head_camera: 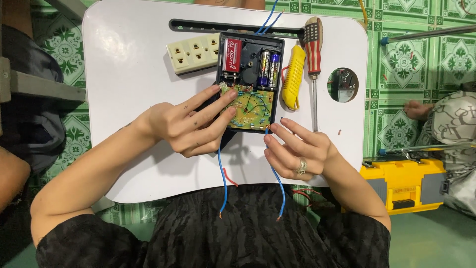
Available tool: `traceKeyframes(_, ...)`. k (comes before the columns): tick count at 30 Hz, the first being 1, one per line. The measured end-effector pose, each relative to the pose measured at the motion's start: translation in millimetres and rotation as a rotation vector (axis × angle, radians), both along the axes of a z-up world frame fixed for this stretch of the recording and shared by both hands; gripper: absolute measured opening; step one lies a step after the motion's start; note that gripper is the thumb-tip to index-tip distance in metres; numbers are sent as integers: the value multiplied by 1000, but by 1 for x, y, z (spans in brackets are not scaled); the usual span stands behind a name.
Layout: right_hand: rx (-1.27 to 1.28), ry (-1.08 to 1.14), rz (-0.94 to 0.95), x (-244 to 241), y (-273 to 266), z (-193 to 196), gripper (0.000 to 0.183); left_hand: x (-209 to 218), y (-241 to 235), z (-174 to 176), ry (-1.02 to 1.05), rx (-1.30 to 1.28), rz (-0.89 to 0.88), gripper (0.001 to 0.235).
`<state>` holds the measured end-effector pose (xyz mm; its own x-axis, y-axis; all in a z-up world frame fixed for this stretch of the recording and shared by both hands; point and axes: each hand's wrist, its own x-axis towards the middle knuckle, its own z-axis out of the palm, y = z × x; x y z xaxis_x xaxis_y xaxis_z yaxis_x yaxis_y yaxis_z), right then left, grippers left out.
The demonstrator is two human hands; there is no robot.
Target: The person uses a screwdriver to open a multimeter casing and remove the back cover. They then manipulate the internal circuit board and connect blue wires to the device's terminals before closing the casing.
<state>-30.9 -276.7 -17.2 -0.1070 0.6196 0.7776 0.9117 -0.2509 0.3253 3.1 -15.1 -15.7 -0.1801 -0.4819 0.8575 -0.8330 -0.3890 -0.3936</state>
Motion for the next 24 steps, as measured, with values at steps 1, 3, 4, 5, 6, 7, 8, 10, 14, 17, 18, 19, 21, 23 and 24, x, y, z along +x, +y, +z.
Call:
traceKeyframes(1, 3, 16, 11, 0, -1, -1, 16, 0, 0, 0, 0, 2, -1, 28)
traceKeyframes(3, 6, 32, 24, -1, -4, -5, 15, 0, 1, 1, 0, 4, -1, 28)
traceKeyframes(4, 16, 61, 31, -2, -6, -8, 7, 0, 1, 2, 0, 8, -6, 27)
traceKeyframes(5, 25, 90, 38, -3, -8, -10, 2, 0, 1, 2, -1, 12, -11, 26)
traceKeyframes(6, 25, 91, 37, -3, -9, -11, 2, 0, 1, 2, 0, 12, -12, 26)
traceKeyframes(7, 28, 98, 50, -3, -10, -11, 5, 0, 1, 2, -3, 15, -10, 26)
traceKeyframes(8, 31, 105, 63, -3, -10, -11, 8, 1, 1, 2, -5, 17, -9, 26)
traceKeyframes(10, 44, 103, 78, -2, -10, -12, 8, 1, 1, 1, -7, 19, -11, 26)
traceKeyframes(14, 75, 144, 106, -4, -6, -12, 7, 0, 2, -2, -11, 21, -18, 24)
traceKeyframes(17, 77, 164, 116, -3, -6, -12, 9, 0, 3, 1, -12, 32, -9, 24)
traceKeyframes(18, 76, 164, 116, -4, -6, -12, 9, 0, 3, 1, -13, 32, -10, 24)
traceKeyframes(19, 71, 153, 104, -4, -6, -12, 11, 0, 3, 0, -11, 30, -14, 24)
traceKeyframes(21, 67, 143, 95, -4, -6, -11, 13, -1, 3, -1, -8, 28, -17, 24)
traceKeyframes(23, 62, 129, 116, -3, -6, -9, 12, -1, 3, -1, -11, 27, -16, 24)
traceKeyframes(24, 62, 130, 117, -2, -4, -9, 12, -1, 3, -1, -10, 26, -15, 24)
